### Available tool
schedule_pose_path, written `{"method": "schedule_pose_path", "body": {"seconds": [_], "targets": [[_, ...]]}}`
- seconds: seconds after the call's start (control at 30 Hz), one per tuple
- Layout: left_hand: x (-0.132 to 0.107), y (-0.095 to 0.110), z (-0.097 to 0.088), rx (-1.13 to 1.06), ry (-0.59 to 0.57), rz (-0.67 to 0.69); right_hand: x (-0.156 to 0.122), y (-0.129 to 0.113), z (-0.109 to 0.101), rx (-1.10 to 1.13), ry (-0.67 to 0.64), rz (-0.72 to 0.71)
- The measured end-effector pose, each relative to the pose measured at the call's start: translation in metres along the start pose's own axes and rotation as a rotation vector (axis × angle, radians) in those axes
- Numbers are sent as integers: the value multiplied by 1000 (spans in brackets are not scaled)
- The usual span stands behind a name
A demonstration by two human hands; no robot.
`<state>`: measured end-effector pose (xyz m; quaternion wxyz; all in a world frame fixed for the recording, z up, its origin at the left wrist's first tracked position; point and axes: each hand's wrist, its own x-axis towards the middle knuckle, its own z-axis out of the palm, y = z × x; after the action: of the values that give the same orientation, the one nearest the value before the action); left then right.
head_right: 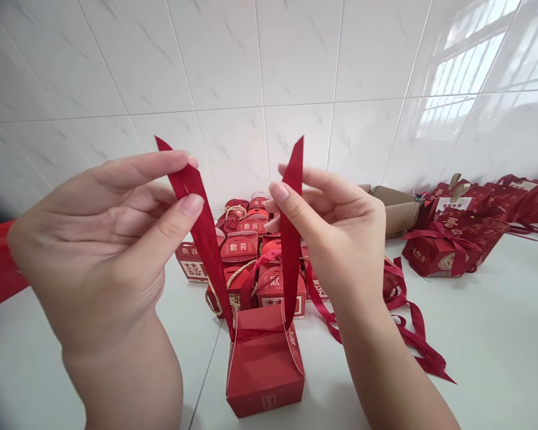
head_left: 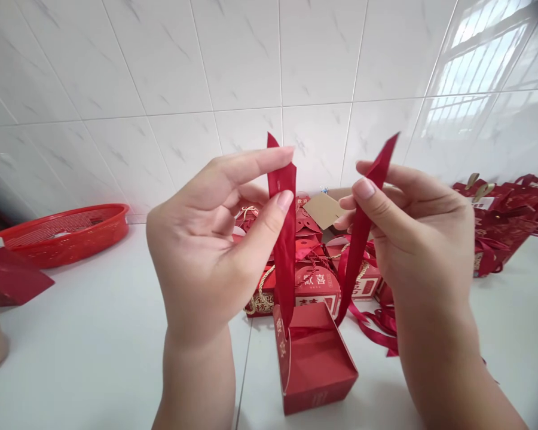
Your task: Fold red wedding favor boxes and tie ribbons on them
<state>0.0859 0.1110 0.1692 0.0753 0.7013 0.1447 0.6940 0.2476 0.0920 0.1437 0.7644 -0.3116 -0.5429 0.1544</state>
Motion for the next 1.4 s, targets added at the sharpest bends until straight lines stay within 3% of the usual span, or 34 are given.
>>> {"method": "schedule_pose_path", "body": {"seconds": [0.13, 0.27, 0.43, 0.6, 0.93, 1.13, 1.4], "targets": [[0, -3, 5, -59, -5, 26, -1, 1, 3, 28, -11, 29], [-1, -4, 8, -68, -62, -76, -1, 2, 5, 32, -74, 65], [-2, -6, 8, -76, -172, -156, 1, 1, 3, 28, -251, 177], [-1, -11, 8, -117, -183, -183, 2, -1, -1, 84, -402, 277], [1, -18, 5, 0, -225, -334, 3, -2, 2, 73, -461, 317], [2, -25, 5, 8, -254, -344, 7, 5, -2, 120, -494, 391], [2, -25, 6, -20, -272, -323, 10, 11, -4, 76, -515, 364]]}}
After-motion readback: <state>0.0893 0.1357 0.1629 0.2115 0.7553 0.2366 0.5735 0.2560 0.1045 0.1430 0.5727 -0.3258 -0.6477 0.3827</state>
